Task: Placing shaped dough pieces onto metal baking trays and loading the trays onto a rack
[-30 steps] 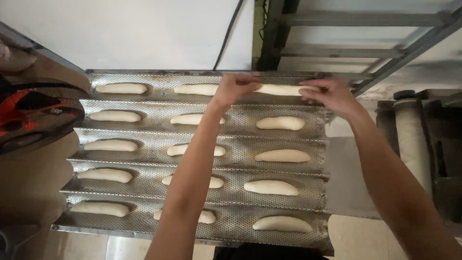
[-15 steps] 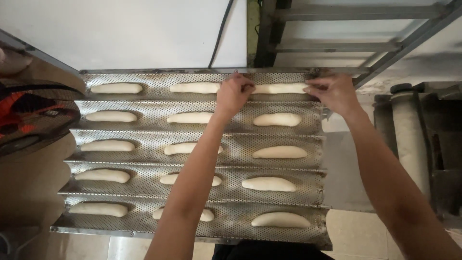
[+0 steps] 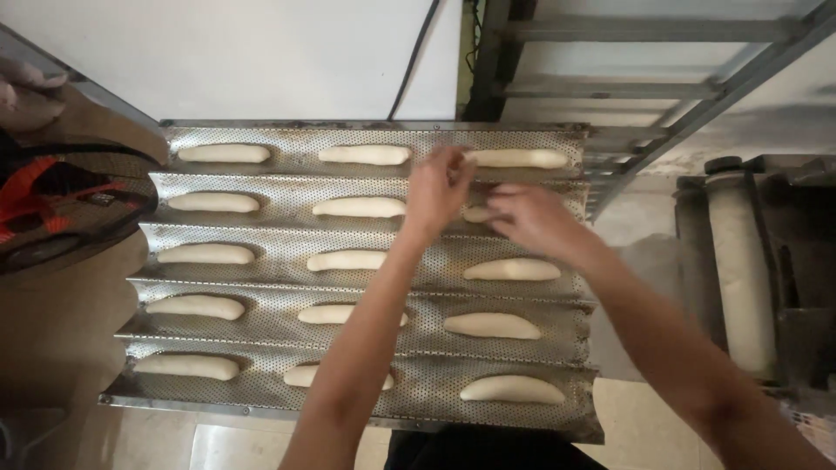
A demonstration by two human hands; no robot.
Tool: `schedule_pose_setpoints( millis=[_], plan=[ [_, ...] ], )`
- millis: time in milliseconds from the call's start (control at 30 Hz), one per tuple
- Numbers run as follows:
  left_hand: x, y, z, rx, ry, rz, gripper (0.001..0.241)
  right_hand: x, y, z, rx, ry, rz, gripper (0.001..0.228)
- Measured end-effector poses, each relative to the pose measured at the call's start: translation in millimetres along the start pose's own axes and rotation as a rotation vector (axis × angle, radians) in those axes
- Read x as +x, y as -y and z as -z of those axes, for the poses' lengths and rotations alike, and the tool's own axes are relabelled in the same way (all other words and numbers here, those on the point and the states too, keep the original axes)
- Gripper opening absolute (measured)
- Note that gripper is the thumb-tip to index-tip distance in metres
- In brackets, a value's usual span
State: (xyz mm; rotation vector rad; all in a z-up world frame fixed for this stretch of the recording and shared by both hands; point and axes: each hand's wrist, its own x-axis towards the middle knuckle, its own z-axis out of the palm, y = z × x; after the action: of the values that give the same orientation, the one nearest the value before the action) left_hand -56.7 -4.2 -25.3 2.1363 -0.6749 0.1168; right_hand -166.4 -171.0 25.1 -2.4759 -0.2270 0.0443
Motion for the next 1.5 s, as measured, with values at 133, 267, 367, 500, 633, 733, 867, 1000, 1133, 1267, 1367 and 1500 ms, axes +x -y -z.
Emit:
schedule_pose_setpoints(
  millis=[133, 267, 367, 500, 633, 733, 867, 1000, 1133, 1267, 1367, 1500],
  plan=[
    [-22, -34, 3, -0.098, 0.156, 0.043, 0.036, 0, -22, -15, -0.098, 0.097, 0.004, 0.028],
    [-18, -106, 54, -0.417, 0.649, 0.421, 0.092, -14, -15, 28, 0.113, -0.109, 0.226, 0.037],
    [-22, -78, 5, -0.314, 0.668, 0.401, 0.071, -44, -46, 30, 0.052, -0.049, 0.113, 0.041],
    [-20, -65, 4, -0.265, 0.590, 0.297, 0.060, -56, -80, 6, -0.058, -0.035, -0.024, 0.046],
    [-11, -74, 28, -0.678, 0.463, 0.375, 0.057, -62, -15, 45, 0.443, -0.144, -0.247, 0.045],
    [-11, -70, 28, -0.936, 0.477, 0.386, 0.053, -66, -5, 46, 0.606, -0.189, -0.367, 0.041],
    [-10, -55, 39, -0.807, 0.563, 0.372, 0.049, -76, -14, 55, 0.460, -0.204, -0.400, 0.033],
    [-10, -37, 44, -0.844, 0.578, 0.378, 0.040, -87, -50, 50, 0.422, -0.261, -0.406, 0.031],
    [-11, -27, 51, -0.523, 0.707, 0.301, 0.042, -90, -74, 36, 0.251, -0.271, -0.339, 0.029],
    [-8, 6, 40, -0.203, 0.559, 0.228, 0.031, -95, -80, 31, 0.202, -0.302, -0.299, 0.023],
    [-17, 0, 45, -0.089, 0.528, 0.308, 0.034, -89, -70, 30, 0.052, -0.320, -0.178, 0.022],
    [-27, 0, 33, 0.016, 0.480, 0.301, 0.041, -89, -83, 18, 0.060, -0.398, -0.126, 0.028]
  ],
)
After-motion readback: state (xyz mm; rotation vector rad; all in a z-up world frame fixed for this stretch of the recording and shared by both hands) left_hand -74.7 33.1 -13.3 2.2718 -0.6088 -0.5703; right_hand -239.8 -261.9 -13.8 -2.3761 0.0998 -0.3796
